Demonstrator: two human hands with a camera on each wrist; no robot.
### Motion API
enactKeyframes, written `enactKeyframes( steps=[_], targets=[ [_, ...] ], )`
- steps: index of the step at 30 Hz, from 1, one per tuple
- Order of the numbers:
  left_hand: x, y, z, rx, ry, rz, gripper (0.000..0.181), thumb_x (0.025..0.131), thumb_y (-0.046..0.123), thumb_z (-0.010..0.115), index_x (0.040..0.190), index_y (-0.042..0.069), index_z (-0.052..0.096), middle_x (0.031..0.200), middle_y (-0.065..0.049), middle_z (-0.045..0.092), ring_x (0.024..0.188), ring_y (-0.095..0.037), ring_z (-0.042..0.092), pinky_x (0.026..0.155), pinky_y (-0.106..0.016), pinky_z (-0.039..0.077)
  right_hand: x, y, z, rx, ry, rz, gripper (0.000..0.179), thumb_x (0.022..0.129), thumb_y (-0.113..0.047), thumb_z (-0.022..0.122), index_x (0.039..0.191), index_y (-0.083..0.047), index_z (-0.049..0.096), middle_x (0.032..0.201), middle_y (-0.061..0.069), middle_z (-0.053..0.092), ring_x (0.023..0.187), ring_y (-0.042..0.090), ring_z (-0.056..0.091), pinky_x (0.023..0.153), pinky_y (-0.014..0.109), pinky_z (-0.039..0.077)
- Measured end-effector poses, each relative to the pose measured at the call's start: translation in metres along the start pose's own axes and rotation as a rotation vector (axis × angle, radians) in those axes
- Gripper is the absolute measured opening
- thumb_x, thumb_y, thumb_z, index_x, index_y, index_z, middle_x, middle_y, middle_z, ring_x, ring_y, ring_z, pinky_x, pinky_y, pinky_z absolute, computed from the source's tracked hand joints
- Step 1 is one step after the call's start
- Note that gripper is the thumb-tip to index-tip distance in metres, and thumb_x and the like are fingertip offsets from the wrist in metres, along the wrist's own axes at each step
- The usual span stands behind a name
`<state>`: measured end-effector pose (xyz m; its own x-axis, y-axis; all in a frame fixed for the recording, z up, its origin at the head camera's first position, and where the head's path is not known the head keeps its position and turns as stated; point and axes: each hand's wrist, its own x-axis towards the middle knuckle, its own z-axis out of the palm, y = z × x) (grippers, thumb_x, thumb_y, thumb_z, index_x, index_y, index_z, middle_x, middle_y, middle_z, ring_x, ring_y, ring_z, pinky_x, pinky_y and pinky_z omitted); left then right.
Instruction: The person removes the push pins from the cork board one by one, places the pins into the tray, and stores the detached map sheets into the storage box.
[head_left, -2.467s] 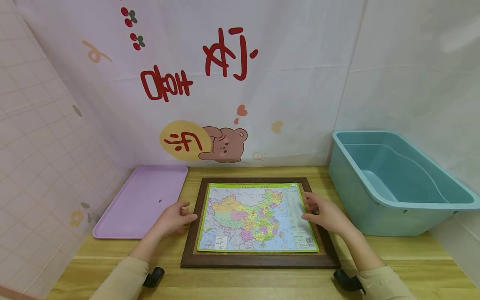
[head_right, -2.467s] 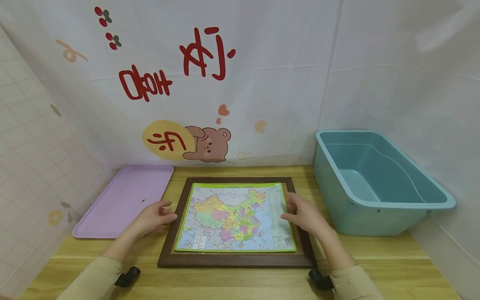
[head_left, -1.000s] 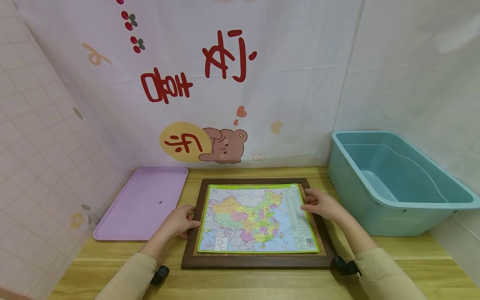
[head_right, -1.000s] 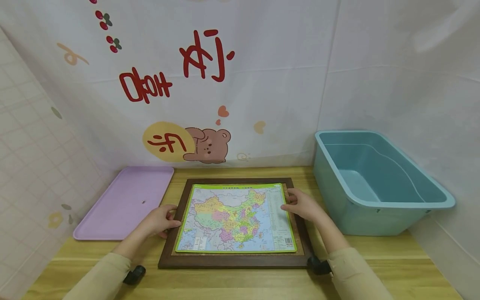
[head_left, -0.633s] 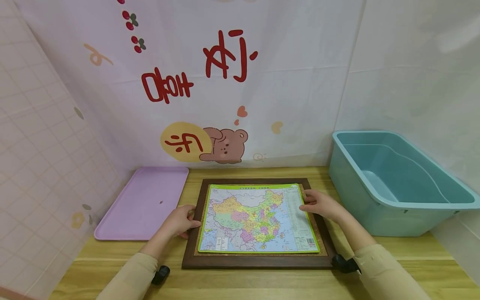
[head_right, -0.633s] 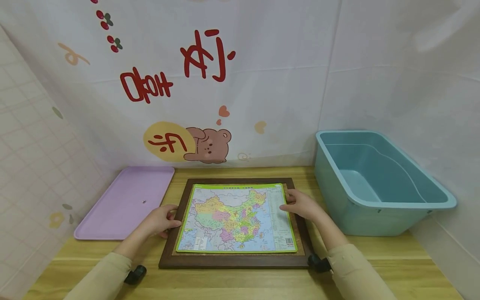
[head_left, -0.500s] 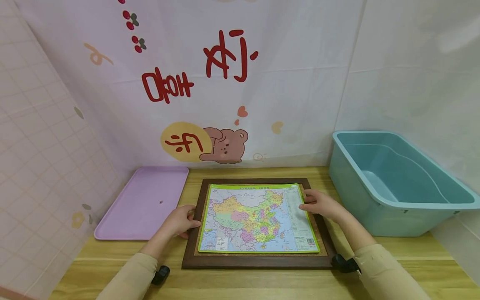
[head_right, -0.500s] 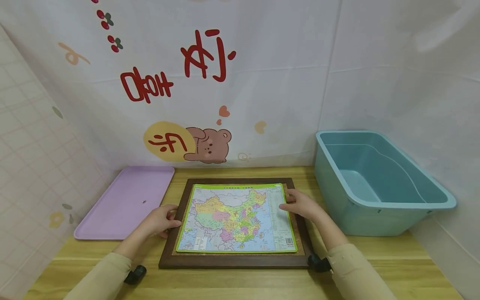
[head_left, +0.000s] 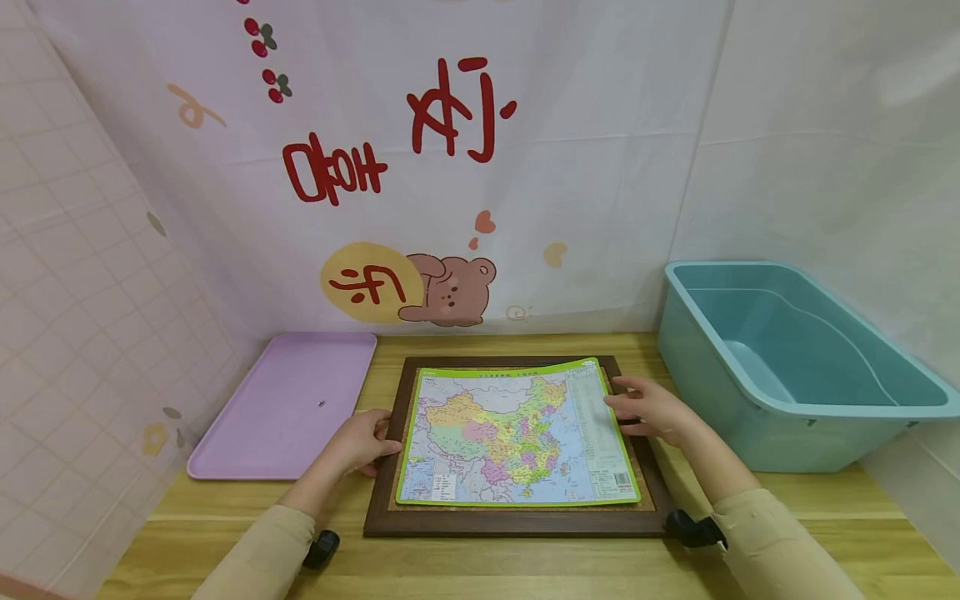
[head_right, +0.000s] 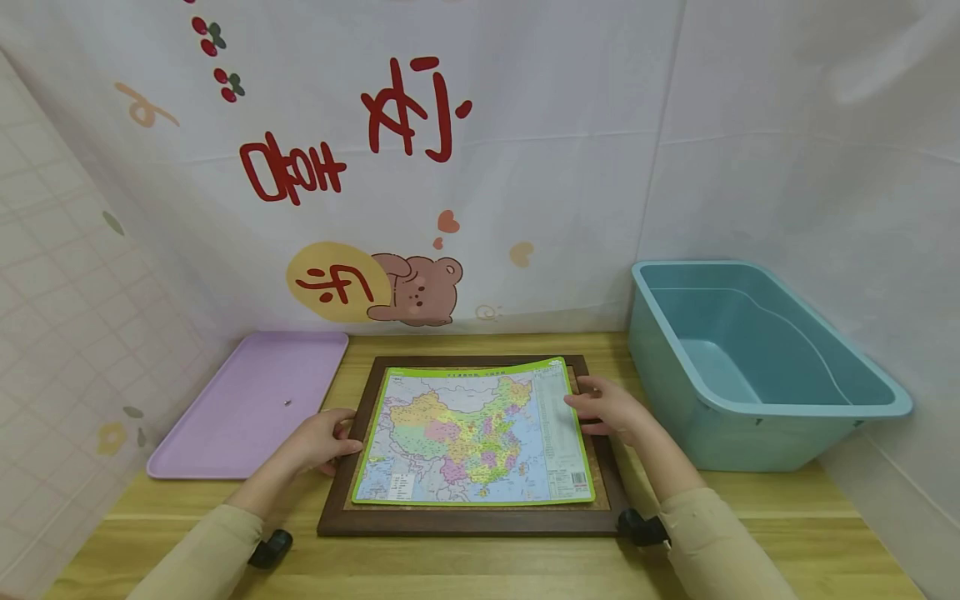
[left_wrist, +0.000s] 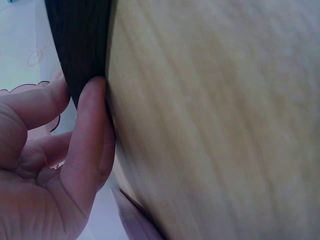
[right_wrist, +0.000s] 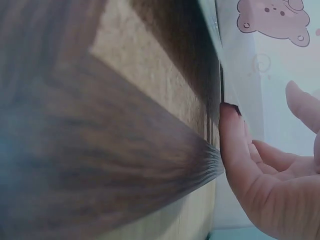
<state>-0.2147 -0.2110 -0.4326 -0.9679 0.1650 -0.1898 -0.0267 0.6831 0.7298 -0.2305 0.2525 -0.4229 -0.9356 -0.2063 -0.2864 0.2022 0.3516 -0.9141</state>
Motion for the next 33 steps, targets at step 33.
enactKeyframes(
  steps=[33],
  targets=[
    [0.0003,-0.0014,0.0000,0.011,-0.004,-0.007,0.062,0.089,0.004,0.073,0.142,-0.011,0.043,0.083,-0.012,0.047,0.065,-0.023,0.056,0.051,-0.035,0.058,-0.0023,0.0088,0.0033,0.115,-0.084,-0.051,0.059,0.104,-0.014,0.053,0.148,0.011,0.024,0.117,0.019,0.059,0.093,0.024,0.066,0.081,0.041,0.058]
  ],
)
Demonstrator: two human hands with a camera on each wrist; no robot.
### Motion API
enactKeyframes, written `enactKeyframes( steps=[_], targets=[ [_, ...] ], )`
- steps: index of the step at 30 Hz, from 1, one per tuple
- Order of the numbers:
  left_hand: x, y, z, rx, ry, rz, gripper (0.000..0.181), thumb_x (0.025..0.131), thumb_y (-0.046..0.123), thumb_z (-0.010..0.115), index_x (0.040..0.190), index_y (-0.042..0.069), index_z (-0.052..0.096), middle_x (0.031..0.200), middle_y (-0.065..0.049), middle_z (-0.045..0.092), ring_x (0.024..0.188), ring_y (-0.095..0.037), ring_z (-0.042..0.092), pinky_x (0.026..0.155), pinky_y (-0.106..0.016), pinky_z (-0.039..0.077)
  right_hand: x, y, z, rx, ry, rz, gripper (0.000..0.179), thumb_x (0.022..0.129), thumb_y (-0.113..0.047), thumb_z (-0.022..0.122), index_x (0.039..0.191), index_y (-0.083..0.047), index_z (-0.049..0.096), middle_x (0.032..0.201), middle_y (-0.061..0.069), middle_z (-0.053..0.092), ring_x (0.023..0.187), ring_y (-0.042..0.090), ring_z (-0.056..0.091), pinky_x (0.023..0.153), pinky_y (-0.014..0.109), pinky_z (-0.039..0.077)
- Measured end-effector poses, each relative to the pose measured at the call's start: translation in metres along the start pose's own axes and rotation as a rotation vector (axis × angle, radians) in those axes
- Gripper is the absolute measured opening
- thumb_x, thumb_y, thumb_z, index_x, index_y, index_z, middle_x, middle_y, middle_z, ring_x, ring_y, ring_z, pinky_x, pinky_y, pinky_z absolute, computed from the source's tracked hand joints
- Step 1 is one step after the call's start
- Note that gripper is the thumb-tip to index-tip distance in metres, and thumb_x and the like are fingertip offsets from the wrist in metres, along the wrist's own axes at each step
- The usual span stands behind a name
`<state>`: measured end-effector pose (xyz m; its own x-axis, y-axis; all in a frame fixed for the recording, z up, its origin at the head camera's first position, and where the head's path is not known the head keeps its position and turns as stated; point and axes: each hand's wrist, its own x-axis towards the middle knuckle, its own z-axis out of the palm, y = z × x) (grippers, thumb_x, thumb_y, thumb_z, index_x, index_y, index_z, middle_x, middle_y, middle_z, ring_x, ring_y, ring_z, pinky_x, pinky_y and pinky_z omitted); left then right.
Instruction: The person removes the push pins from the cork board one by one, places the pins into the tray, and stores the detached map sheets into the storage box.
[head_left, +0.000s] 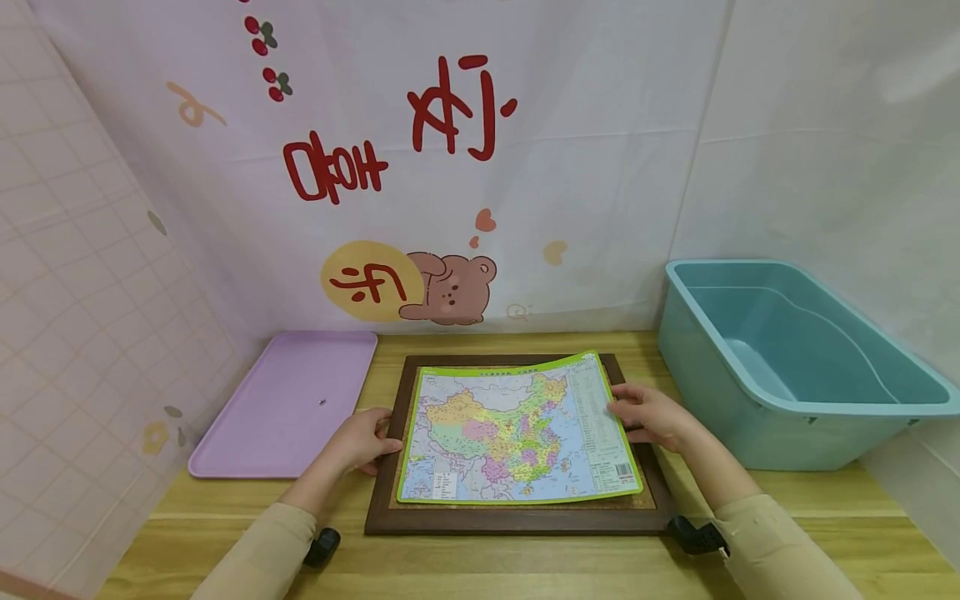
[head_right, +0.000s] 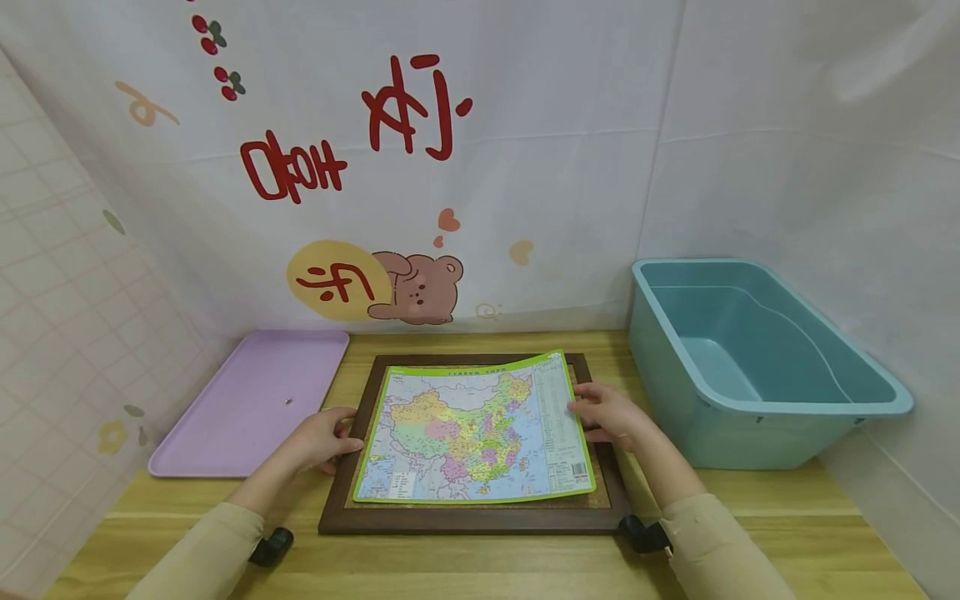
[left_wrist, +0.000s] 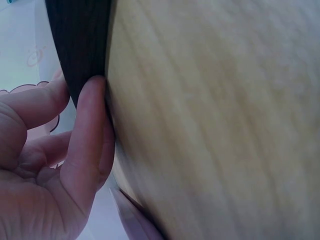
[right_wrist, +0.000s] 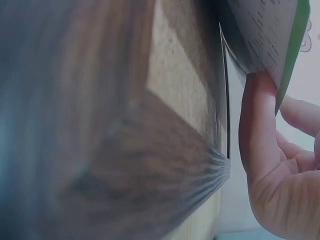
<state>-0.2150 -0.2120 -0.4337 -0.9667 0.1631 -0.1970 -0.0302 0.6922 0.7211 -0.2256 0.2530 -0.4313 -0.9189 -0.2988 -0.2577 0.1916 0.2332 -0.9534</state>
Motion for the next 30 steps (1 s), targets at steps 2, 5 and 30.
enactKeyframes(
  steps=[2,5,30],
  targets=[
    [-0.0005,0.0003,-0.0001,-0.001,0.000,0.002,0.062,0.089,0.004,0.073,0.142,-0.011,0.043,0.083,-0.012,0.047,0.065,-0.023,0.056,0.051,-0.035,0.058,-0.0005,-0.0002,0.0007,-0.006,-0.009,-0.008,0.058,0.103,-0.013,0.053,0.147,0.012,0.025,0.117,0.019,0.059,0.092,0.024,0.066,0.080,0.042,0.058],
    [-0.0009,0.0010,-0.0003,-0.002,0.000,0.002,0.062,0.089,0.004,0.073,0.142,-0.011,0.042,0.083,-0.012,0.047,0.065,-0.023,0.056,0.051,-0.035,0.058,-0.0008,-0.0009,0.0024,-0.010,-0.007,-0.010,0.052,0.103,-0.011,0.054,0.143,0.013,0.031,0.113,0.017,0.061,0.091,0.024,0.067,0.079,0.042,0.059],
    [0.0007,0.0005,0.0000,-0.013,-0.008,-0.010,0.061,0.089,0.003,0.072,0.141,-0.010,0.044,0.082,-0.011,0.046,0.063,-0.022,0.055,0.051,-0.035,0.058,-0.0051,0.0007,0.0035,-0.134,0.100,-0.095,0.036,0.102,-0.007,0.053,0.133,0.010,0.042,0.106,0.016,0.063,0.089,0.026,0.066,0.074,0.043,0.059]
  ],
)
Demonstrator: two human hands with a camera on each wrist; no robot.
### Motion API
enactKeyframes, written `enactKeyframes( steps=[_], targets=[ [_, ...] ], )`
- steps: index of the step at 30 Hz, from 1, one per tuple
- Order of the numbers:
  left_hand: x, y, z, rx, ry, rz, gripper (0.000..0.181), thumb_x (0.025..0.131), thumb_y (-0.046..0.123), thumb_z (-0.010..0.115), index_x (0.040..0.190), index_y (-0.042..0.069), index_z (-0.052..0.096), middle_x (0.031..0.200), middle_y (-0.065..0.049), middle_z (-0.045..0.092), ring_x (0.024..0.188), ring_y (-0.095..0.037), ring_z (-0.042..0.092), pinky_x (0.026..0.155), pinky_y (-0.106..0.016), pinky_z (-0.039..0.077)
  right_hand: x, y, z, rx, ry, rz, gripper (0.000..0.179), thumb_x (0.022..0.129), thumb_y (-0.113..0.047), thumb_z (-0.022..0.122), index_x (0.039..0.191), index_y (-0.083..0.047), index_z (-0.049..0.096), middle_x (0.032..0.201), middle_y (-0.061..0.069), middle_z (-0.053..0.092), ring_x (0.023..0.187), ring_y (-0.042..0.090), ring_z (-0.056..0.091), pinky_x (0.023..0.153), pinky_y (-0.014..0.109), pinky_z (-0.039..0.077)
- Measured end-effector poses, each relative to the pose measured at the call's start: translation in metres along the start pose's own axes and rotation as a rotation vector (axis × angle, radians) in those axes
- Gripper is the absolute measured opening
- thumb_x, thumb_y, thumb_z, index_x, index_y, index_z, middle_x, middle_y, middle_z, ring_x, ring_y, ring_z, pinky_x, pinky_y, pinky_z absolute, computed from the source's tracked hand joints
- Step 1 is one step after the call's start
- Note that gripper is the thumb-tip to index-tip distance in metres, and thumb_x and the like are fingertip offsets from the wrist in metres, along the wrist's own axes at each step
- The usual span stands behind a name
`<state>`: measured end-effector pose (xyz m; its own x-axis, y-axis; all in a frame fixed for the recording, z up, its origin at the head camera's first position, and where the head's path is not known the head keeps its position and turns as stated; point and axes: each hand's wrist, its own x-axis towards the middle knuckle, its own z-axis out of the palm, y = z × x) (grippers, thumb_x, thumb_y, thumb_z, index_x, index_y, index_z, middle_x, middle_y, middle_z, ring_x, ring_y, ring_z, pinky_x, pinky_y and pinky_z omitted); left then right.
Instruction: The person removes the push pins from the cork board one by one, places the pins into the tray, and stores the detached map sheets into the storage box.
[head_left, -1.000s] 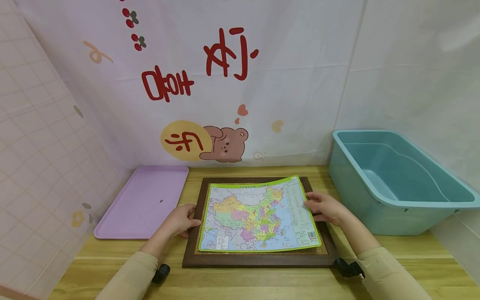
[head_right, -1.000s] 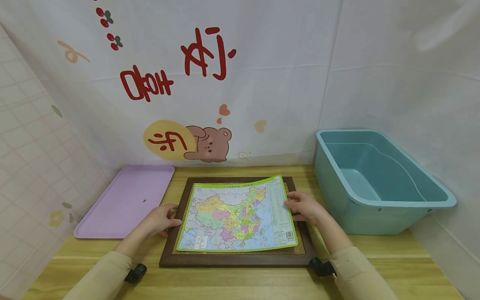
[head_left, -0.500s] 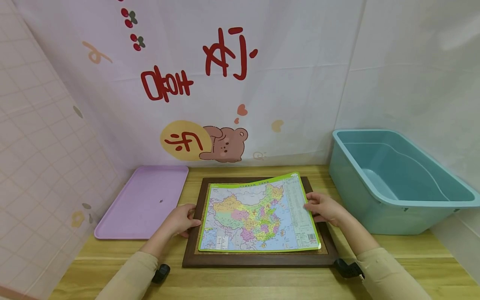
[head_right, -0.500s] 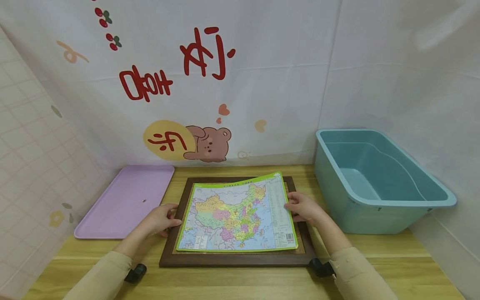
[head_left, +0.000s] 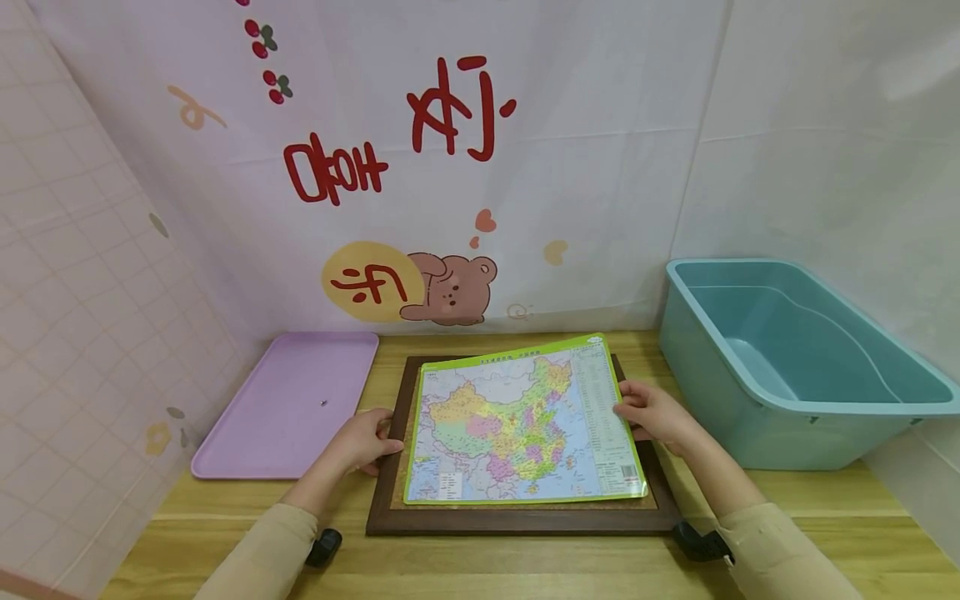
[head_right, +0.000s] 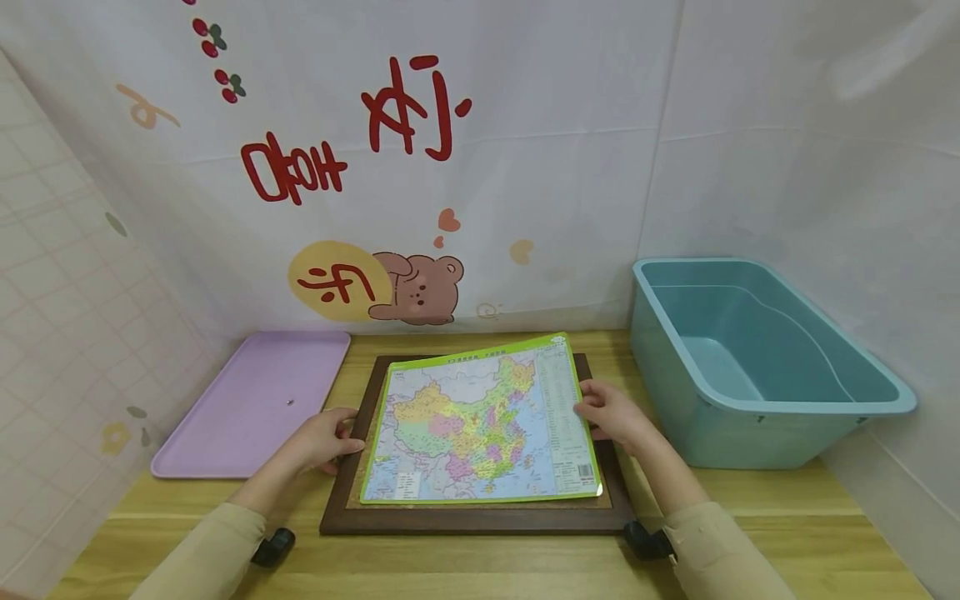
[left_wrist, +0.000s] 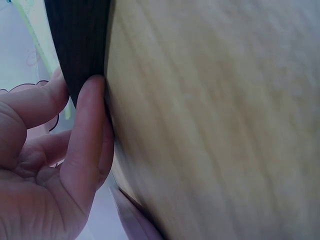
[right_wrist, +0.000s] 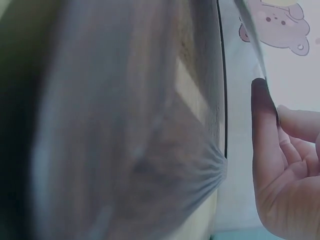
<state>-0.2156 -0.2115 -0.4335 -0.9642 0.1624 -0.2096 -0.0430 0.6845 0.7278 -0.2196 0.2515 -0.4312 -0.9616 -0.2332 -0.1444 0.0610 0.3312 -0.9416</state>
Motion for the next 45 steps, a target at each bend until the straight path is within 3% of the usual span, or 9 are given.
enactKeyframes(
  steps=[12,19,33,38,45],
  targets=[
    [0.000,-0.002,0.001,0.001,0.010,0.007,0.061,0.089,0.003,0.073,0.141,-0.010,0.044,0.082,-0.012,0.047,0.063,-0.023,0.055,0.050,-0.035,0.058,-0.009,-0.002,-0.006,-0.105,0.103,-0.013,0.050,0.102,-0.012,0.057,0.140,0.013,0.036,0.121,0.026,0.056,0.093,0.021,0.061,0.071,0.038,0.054],
    [0.000,-0.002,0.001,0.006,0.005,0.010,0.061,0.090,0.004,0.072,0.141,-0.011,0.043,0.082,-0.012,0.047,0.064,-0.023,0.054,0.051,-0.035,0.058,-0.007,-0.011,-0.009,-0.110,0.175,-0.044,0.039,0.099,-0.008,0.060,0.132,0.009,0.046,0.108,0.019,0.062,0.080,0.017,0.060,0.065,0.037,0.054],
    [-0.001,-0.001,0.001,-0.011,0.012,0.002,0.060,0.089,0.000,0.072,0.140,-0.012,0.044,0.081,-0.011,0.046,0.062,-0.022,0.054,0.050,-0.035,0.058,-0.016,-0.042,-0.019,-0.267,0.320,-0.152,0.039,0.100,-0.011,0.060,0.133,0.008,0.050,0.115,0.025,0.063,0.094,0.016,0.059,0.067,0.030,0.053],
    [-0.001,0.000,0.001,-0.013,0.009,-0.002,0.061,0.089,0.000,0.072,0.141,-0.012,0.043,0.082,-0.011,0.046,0.063,-0.022,0.054,0.051,-0.035,0.058,-0.018,-0.050,-0.021,-0.302,0.376,-0.166,0.041,0.101,-0.014,0.060,0.134,0.007,0.050,0.121,0.028,0.060,0.093,0.010,0.056,0.063,0.027,0.052],
    [-0.001,0.000,0.001,-0.003,0.010,-0.004,0.061,0.089,0.001,0.072,0.141,-0.011,0.043,0.081,-0.011,0.047,0.062,-0.022,0.053,0.051,-0.035,0.058,-0.022,-0.063,-0.027,-0.323,0.433,-0.218,0.040,0.100,-0.014,0.061,0.133,0.007,0.052,0.118,0.029,0.062,0.083,-0.006,0.053,0.060,0.023,0.049]
  ],
)
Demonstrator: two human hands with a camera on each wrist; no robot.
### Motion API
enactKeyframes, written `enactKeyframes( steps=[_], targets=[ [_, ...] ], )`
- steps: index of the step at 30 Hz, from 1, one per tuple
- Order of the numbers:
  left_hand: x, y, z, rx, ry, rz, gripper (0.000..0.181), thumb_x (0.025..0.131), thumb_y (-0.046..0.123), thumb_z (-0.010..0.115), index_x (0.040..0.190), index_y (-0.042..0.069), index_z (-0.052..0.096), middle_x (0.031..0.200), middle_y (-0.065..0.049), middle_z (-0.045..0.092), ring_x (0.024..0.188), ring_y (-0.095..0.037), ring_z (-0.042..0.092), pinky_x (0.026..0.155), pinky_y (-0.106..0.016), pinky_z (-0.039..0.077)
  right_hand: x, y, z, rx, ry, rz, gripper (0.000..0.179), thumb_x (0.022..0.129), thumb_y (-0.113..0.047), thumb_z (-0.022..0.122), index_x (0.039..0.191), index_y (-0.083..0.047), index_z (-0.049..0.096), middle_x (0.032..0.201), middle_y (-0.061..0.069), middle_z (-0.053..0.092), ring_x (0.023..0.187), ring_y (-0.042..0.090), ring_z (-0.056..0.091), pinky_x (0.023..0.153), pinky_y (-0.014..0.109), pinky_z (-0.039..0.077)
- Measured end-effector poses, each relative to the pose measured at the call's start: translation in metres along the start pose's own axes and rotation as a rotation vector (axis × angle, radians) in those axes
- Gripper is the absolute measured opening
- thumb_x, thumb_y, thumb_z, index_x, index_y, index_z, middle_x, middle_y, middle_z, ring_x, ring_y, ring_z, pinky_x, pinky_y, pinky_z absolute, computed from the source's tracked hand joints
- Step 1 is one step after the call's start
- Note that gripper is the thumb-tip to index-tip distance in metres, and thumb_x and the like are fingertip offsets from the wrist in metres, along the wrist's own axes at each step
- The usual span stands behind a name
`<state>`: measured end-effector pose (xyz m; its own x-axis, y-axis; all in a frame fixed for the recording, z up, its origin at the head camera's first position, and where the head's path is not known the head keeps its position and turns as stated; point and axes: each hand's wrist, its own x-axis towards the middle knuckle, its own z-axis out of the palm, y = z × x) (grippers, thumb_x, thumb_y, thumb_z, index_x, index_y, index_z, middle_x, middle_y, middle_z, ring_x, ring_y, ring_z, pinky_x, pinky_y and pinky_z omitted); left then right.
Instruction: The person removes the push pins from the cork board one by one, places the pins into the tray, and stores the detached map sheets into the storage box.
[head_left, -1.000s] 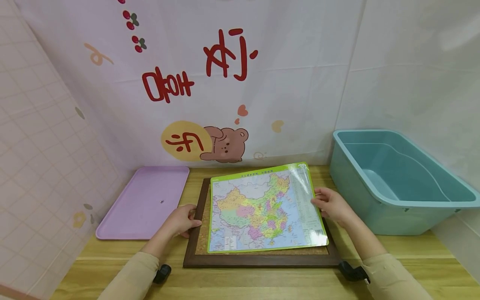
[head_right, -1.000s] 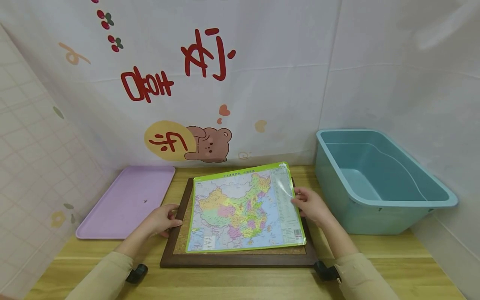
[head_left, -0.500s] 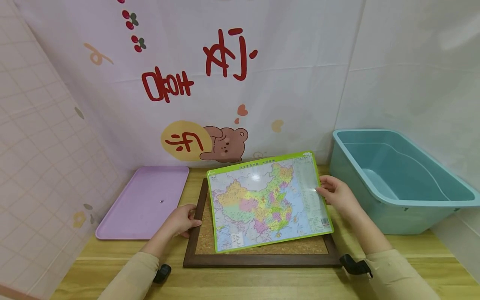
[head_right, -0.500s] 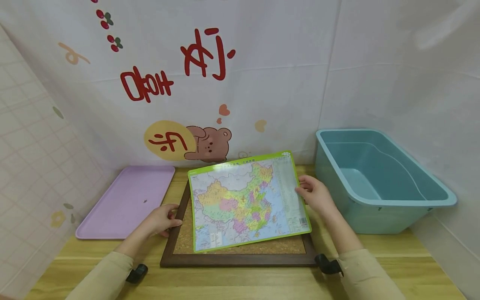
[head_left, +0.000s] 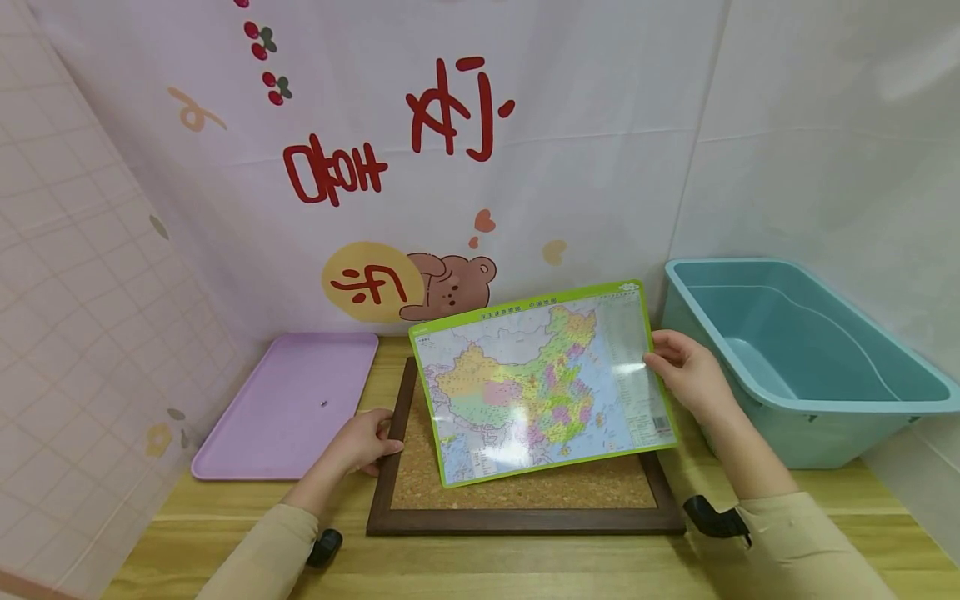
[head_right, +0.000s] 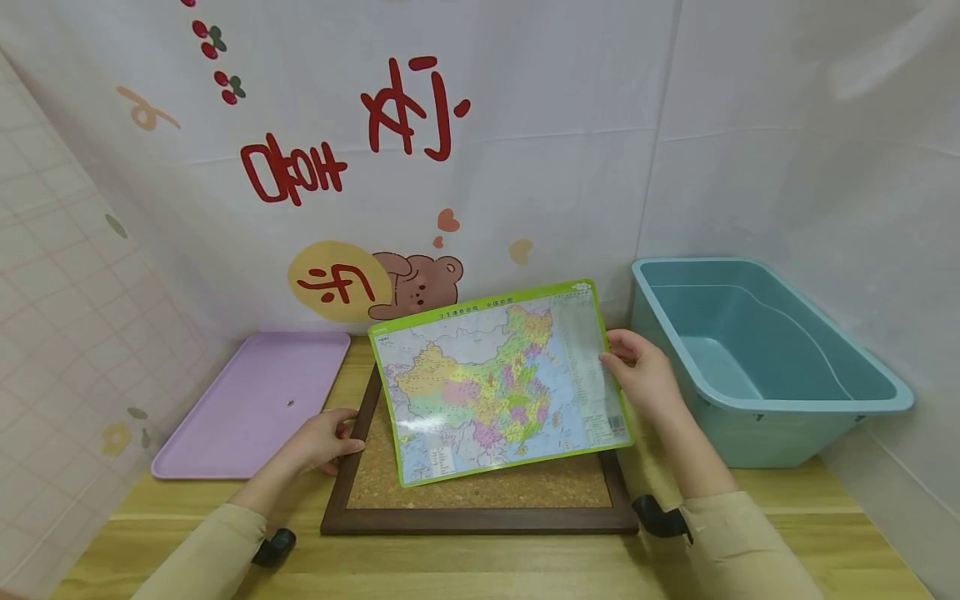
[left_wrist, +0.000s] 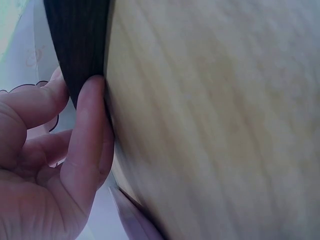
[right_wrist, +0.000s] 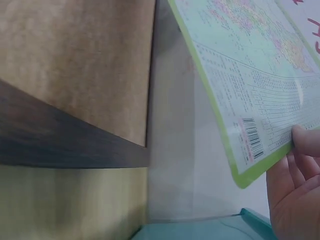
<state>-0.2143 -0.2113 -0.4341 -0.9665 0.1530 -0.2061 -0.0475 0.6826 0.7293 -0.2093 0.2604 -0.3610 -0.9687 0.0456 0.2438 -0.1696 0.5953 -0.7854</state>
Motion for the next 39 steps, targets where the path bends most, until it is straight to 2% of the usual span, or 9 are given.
enactKeyframes(
  steps=[7,10,13,18,22,26,29,34,39],
  targets=[
    [0.000,0.000,0.000,0.005,-0.002,0.006,0.061,0.089,0.001,0.073,0.141,-0.011,0.043,0.081,-0.011,0.047,0.061,-0.022,0.054,0.050,-0.035,0.058,0.003,-0.009,-0.014,0.011,0.018,-0.022,0.040,0.101,-0.013,0.059,0.134,0.008,0.051,0.117,0.026,0.063,0.083,-0.009,0.052,0.060,0.024,0.048],
    [0.000,0.000,0.000,0.009,-0.004,0.004,0.061,0.089,0.001,0.072,0.141,-0.011,0.043,0.081,-0.011,0.047,0.061,-0.022,0.054,0.050,-0.034,0.058,0.005,-0.013,-0.019,0.034,0.045,-0.052,0.038,0.100,-0.009,0.060,0.131,0.010,0.051,0.108,0.010,0.067,0.082,-0.009,0.053,0.059,0.023,0.048],
    [0.000,0.000,0.000,0.006,-0.004,0.002,0.061,0.089,0.001,0.072,0.142,-0.010,0.044,0.081,-0.011,0.047,0.061,-0.022,0.054,0.050,-0.034,0.058,0.006,-0.018,-0.024,0.049,0.071,-0.070,0.037,0.099,-0.008,0.061,0.130,0.010,0.052,0.098,-0.014,0.065,0.081,-0.011,0.054,0.059,0.021,0.049],
    [0.000,0.000,-0.001,0.003,-0.008,0.007,0.061,0.089,0.001,0.072,0.142,-0.010,0.043,0.080,-0.011,0.047,0.062,-0.022,0.054,0.051,-0.035,0.058,0.007,-0.026,-0.034,0.071,0.096,-0.062,0.036,0.099,-0.008,0.060,0.130,0.009,0.053,0.089,-0.033,0.057,0.080,-0.011,0.056,0.059,0.019,0.050],
    [0.001,-0.001,-0.001,0.003,-0.010,0.005,0.061,0.089,0.001,0.072,0.142,-0.011,0.043,0.080,-0.011,0.047,0.062,-0.022,0.053,0.051,-0.035,0.058,0.006,-0.031,-0.045,0.085,0.108,-0.037,0.031,0.100,-0.011,0.059,0.128,0.003,0.056,0.088,-0.035,0.057,0.079,-0.008,0.057,0.060,0.019,0.049],
    [0.003,-0.002,0.000,0.000,-0.013,0.000,0.062,0.089,0.002,0.072,0.142,-0.010,0.043,0.080,-0.010,0.047,0.062,-0.021,0.052,0.051,-0.035,0.058,0.005,-0.033,-0.059,0.149,0.120,-0.028,0.018,0.100,-0.011,0.060,0.115,-0.020,0.063,0.088,-0.033,0.062,0.077,-0.006,0.059,0.059,0.018,0.049],
    [0.003,-0.002,0.000,0.002,-0.016,-0.002,0.062,0.089,0.002,0.072,0.142,-0.010,0.043,0.080,-0.011,0.047,0.062,-0.021,0.052,0.051,-0.035,0.058,0.006,-0.033,-0.069,0.196,0.134,-0.030,0.021,0.099,-0.009,0.060,0.108,-0.029,0.063,0.088,-0.031,0.065,0.076,-0.005,0.062,0.058,0.016,0.050],
    [0.001,0.000,-0.001,0.004,-0.014,0.001,0.061,0.089,0.002,0.072,0.142,-0.011,0.043,0.082,-0.011,0.047,0.063,-0.022,0.054,0.051,-0.035,0.058,0.006,-0.033,-0.087,0.259,0.167,-0.018,0.021,0.099,-0.009,0.060,0.108,-0.028,0.064,0.089,-0.028,0.067,0.077,-0.005,0.063,0.058,0.015,0.051],
    [0.000,0.001,-0.001,0.006,-0.014,0.004,0.061,0.090,0.002,0.072,0.142,-0.011,0.043,0.081,-0.011,0.047,0.063,-0.022,0.053,0.051,-0.035,0.058,0.006,-0.031,-0.104,0.304,0.215,0.012,0.020,0.099,-0.010,0.061,0.107,-0.028,0.066,0.087,-0.027,0.067,0.075,-0.005,0.061,0.055,0.014,0.046]
  ],
)
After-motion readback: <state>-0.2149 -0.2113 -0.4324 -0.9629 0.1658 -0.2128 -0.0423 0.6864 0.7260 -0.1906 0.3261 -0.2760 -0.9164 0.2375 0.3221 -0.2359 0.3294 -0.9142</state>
